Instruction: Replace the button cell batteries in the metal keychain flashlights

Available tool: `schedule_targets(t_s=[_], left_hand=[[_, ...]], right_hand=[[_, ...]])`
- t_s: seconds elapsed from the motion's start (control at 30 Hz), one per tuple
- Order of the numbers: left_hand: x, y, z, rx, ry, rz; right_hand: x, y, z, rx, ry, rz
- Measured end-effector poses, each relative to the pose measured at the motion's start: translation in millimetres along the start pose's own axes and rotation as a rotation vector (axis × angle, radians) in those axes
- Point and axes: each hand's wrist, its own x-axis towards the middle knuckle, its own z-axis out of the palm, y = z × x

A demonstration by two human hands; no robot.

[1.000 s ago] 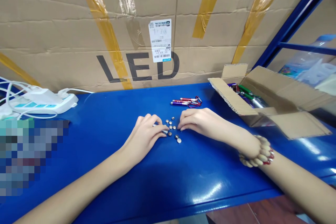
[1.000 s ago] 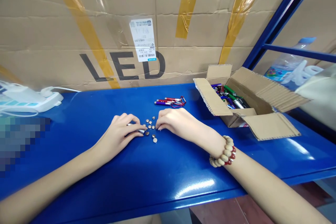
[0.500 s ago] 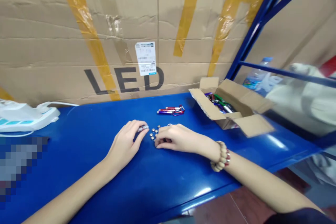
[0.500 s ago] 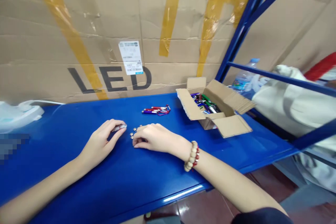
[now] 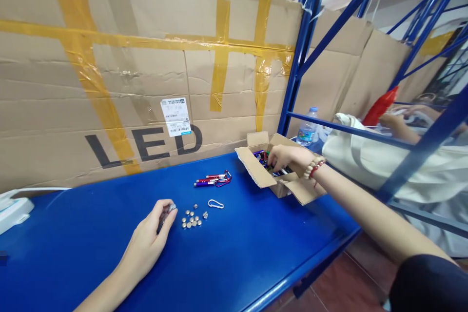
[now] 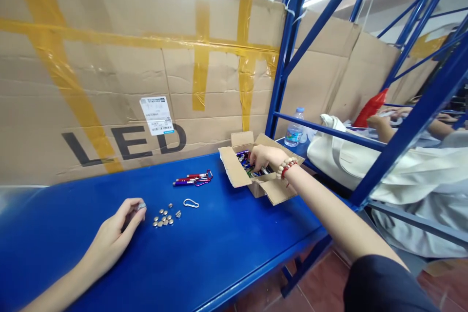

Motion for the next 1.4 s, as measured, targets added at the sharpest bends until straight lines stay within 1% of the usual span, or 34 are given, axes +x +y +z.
schedule_targets(t_s=[0.07,0.1,0.17,0.27,0.37,0.47,0.6,0.7,0.83,1.0,1.1,1.27,1.4], left_hand=[[0,1,-0.4,-0.013,0.007,-0.002],[0,1,-0.7,-0.019,0.016,-0.003],[1,2,-1.4,-0.033,0.036,-0.009],[2,1,-2.8,-0.060,0.063,-0.039],[4,-2,-4.2,-0.076,0.092,-0.068],[4,-3,-4.6,-0.077,0.114,-0.070],[4,-3,-3.4,-0.075,0.098,-0.068],[4,-3,-2.5,-0.075,0.084,-0.070],[4,-3,-2.2,-0.078,0.060,-0.090],[3,-3,-1.4,-0.095,0.028,-0.105],[3,-5,0.0,-0.113,0.031,-0.115],[4,-8,2.3,-0.122,0.042,-0.111],[5,-8,2.7,-0.120,0.028,-0.108]], right_hand=[[5,11,13,-0.010,-0.052,-0.008],[6,14,20,-0.016,-0.058,-0.010],[7,16,29,-0.034,-0.044,-0.008],[3,14,34,-0.070,-0.016,-0.006],[-3,10,29,-0.119,-0.045,0.009],[-5,4,20,-0.197,-0.072,0.063],[-1,-5,7,-0.305,-0.071,0.134],[2,-8,2,-0.355,-0.046,0.147],[2,-2,0,-0.332,-0.072,0.079],[3,10,2,-0.190,-0.170,-0.059],[6,17,6,-0.120,-0.200,-0.100],[11,30,17,-0.049,-0.182,-0.160],[12,32,28,0.012,-0.135,-0.213]])
